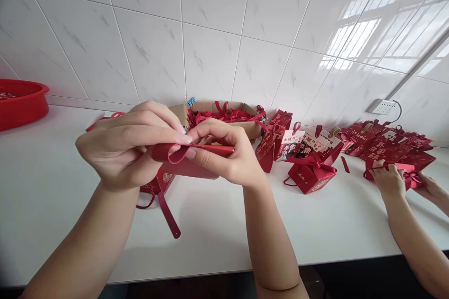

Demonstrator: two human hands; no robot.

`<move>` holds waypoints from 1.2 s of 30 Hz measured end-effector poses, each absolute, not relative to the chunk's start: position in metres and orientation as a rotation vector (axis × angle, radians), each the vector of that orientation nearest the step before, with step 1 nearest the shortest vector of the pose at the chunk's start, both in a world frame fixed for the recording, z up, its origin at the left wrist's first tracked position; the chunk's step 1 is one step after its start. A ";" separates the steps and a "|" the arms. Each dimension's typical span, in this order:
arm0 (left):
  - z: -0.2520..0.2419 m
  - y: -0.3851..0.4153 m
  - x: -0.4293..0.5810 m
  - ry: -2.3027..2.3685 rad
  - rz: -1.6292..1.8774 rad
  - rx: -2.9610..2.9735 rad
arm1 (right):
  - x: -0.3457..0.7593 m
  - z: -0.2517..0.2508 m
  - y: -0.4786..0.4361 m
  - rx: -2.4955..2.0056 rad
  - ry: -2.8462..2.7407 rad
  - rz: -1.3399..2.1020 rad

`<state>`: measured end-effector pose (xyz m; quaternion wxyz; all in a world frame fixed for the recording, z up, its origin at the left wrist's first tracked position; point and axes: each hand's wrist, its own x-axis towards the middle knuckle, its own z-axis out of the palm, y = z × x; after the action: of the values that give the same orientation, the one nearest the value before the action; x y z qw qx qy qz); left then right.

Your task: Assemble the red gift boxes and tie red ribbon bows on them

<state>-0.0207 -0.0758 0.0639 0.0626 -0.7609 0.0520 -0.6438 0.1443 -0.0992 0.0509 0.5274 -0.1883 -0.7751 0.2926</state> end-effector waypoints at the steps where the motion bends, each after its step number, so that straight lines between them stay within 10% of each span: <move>1: 0.064 -0.076 -0.021 0.173 -1.945 -2.301 | 0.145 0.051 -0.099 -0.449 -1.854 0.712; 36: 0.047 -0.068 -0.015 -0.351 -2.234 -2.277 | 0.126 0.039 -0.087 -0.524 -1.509 0.146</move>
<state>-0.0154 -0.0683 0.0470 -0.0341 -0.7091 -0.1093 -0.6957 0.1263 -0.0865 0.0386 0.6954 -0.2348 -0.6761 0.0656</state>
